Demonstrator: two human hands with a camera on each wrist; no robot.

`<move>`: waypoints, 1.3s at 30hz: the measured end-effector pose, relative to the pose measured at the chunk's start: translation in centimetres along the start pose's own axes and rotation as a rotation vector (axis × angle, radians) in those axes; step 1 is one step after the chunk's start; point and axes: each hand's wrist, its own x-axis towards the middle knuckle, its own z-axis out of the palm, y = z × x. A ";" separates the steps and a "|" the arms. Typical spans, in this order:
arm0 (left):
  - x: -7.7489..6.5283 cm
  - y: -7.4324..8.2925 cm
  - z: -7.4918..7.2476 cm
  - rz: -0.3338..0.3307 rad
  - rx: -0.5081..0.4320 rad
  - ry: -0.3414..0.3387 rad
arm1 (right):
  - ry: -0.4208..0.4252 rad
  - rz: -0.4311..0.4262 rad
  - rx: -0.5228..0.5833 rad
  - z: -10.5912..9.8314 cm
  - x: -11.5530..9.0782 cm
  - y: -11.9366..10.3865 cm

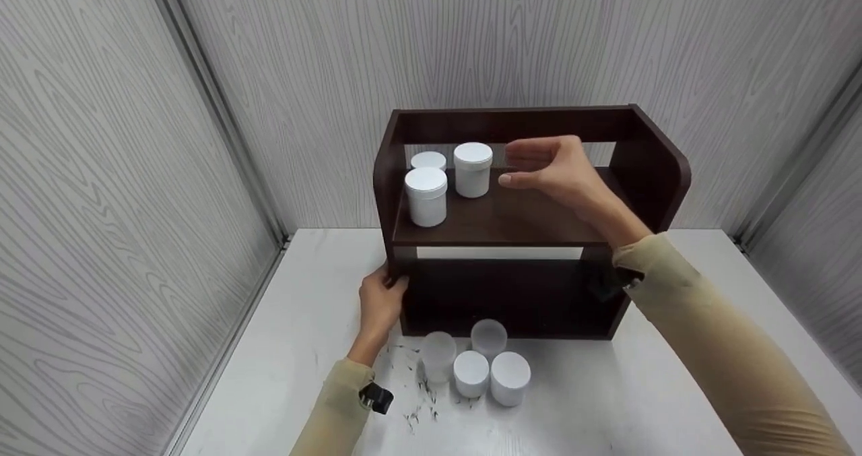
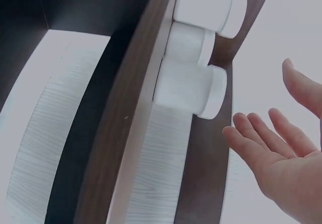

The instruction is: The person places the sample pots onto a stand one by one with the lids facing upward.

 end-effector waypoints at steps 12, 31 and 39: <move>-0.1 0.1 -0.1 0.010 -0.014 -0.016 | -0.007 -0.121 -0.072 -0.3 -7.1 0.6; -0.1 0.0 -0.4 0.015 -0.026 0.007 | -0.045 -0.017 -0.009 1.0 -14.7 9.6; 0.0 -0.2 -0.4 0.017 -0.029 -0.009 | -0.119 0.053 0.006 1.9 -16.7 13.8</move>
